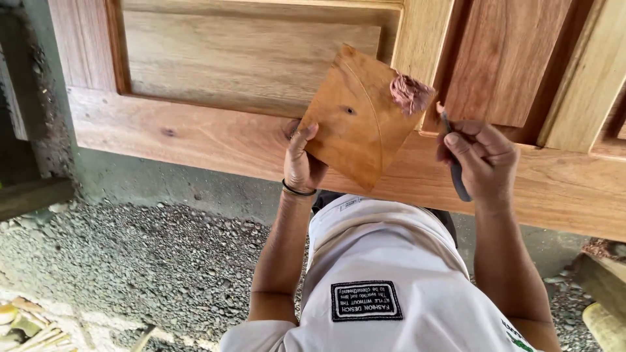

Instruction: Applying wood filler to holes and cracks in a wooden door using a scraper

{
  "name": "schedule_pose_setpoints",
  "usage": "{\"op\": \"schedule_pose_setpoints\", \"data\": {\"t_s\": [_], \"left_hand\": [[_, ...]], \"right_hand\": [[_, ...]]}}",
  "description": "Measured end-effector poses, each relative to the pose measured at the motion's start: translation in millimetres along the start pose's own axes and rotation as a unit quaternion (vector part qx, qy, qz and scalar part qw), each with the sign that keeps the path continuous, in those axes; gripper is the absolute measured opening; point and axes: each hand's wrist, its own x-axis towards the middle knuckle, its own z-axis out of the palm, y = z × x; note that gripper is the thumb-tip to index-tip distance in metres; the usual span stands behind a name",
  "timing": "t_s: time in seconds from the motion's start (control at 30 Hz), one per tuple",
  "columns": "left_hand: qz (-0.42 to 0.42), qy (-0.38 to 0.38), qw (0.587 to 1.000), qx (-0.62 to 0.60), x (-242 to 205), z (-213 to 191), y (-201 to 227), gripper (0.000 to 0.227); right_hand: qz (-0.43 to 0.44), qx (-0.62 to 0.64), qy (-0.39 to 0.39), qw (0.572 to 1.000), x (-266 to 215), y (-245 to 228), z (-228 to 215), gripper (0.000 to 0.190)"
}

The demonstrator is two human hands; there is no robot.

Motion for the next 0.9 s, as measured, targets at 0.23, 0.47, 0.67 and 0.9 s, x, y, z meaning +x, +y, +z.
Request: {"op": "schedule_pose_setpoints", "data": {"t_s": [0.23,0.47,0.67,0.9], "left_hand": [[-0.016,-0.006,0.999,0.045,26,-22,28,0.024],[-0.019,0.023,0.995,0.095,39,2,18,0.023],[-0.069,0.020,0.993,0.093,53,2,5,0.024],[-0.076,0.062,0.991,0.090,60,14,-1,0.029]], "right_hand": [[-0.011,0.026,-0.053,0.998,3,-9,-3,0.018],[0.043,0.038,-0.069,0.996,-6,-7,-5,0.016],[0.021,0.031,-0.091,0.995,-5,-3,-13,0.016],[0.014,-0.036,-0.084,0.996,0,-3,-16,0.018]]}}
